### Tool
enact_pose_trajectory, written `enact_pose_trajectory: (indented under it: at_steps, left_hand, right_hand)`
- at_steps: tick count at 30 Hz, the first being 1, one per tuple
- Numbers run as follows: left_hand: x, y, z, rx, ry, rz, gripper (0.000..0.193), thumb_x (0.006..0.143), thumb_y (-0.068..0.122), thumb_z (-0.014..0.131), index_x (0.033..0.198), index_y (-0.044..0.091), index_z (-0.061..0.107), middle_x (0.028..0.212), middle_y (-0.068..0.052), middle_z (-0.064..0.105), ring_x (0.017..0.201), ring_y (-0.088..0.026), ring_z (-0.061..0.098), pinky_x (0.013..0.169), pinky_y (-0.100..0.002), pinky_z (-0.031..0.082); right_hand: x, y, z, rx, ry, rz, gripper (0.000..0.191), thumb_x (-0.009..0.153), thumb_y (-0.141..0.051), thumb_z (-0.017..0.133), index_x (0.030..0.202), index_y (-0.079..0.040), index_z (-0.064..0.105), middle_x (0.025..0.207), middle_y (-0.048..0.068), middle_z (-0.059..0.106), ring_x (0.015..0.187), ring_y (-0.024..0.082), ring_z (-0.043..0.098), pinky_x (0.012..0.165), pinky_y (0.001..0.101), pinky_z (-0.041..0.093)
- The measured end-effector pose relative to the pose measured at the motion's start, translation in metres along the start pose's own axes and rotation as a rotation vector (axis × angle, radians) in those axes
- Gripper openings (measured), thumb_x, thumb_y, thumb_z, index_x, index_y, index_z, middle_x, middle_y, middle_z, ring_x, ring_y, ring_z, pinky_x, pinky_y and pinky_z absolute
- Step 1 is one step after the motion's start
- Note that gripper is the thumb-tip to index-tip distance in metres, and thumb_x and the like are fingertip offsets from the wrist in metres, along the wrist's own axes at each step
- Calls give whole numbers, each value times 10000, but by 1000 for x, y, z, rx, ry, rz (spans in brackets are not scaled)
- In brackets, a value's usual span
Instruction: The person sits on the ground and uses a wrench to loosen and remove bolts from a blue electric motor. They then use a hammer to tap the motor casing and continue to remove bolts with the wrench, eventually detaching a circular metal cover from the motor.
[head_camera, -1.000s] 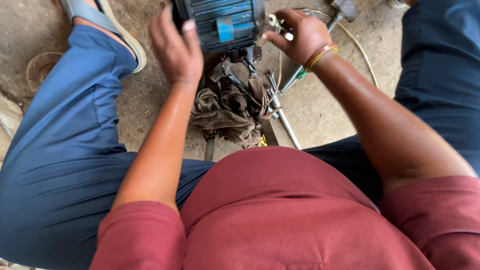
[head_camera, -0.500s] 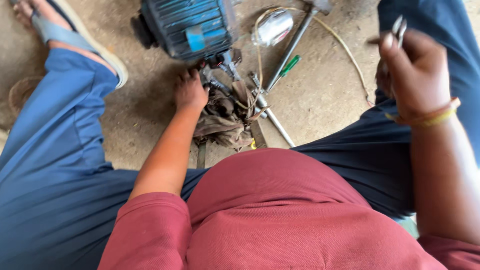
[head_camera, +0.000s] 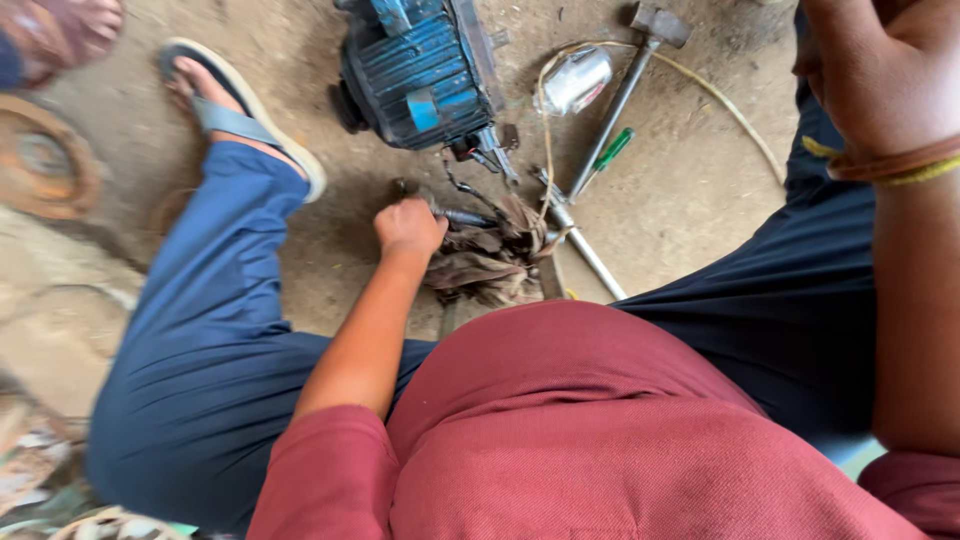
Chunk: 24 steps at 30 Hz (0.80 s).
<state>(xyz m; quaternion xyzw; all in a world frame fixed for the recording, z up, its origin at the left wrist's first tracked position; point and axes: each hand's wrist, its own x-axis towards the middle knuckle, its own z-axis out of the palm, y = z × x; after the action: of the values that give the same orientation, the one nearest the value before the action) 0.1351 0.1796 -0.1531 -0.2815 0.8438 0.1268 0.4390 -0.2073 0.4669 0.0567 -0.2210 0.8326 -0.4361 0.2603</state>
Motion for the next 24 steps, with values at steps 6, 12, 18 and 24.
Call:
enact_pose_trajectory:
  at_steps: [6, 12, 18, 24]
  left_hand:
    - [-53, -43, -58, 41, 49, -116, 442, 818, 538, 754, 974, 127, 795, 966, -141, 764, 913, -341, 750, 787, -463, 595]
    - [-118, -97, -135, -2, 568, -204, 551, 818, 514, 794, 1002, 11, 662, 806, -235, 729, 730, -428, 726, 646, -527, 576]
    - [-167, -120, -174, -212, 1068, -162, 459, 836, 399, 870, 993, 48, 618, 807, -239, 707, 735, -468, 689, 650, -566, 539]
    - [-195, -137, -215, -366, 1455, 184, 429, 839, 119, 821, 1178, -7, 590, 1140, -220, 689, 1048, -433, 700, 883, -521, 573]
  right_hand:
    - [-10, 11, 6, -16, 32, -147, 292, 1222, -185, 589, 1037, 33, 649, 779, 45, 624, 678, 90, 621, 614, 222, 482]
    - [-6, -3, 7, 119, 62, -63, 281, 1224, -238, 671, 1082, 5, 658, 791, -10, 610, 641, 52, 563, 587, 212, 444]
    - [1, 18, 9, -27, 126, -150, 274, 1227, -223, 712, 1116, 24, 668, 792, 20, 629, 648, 72, 595, 588, 220, 477]
    - [10, 59, 14, -76, 74, -171, 286, 1160, -216, 649, 1114, 66, 665, 851, 48, 674, 721, 81, 667, 658, 228, 532]
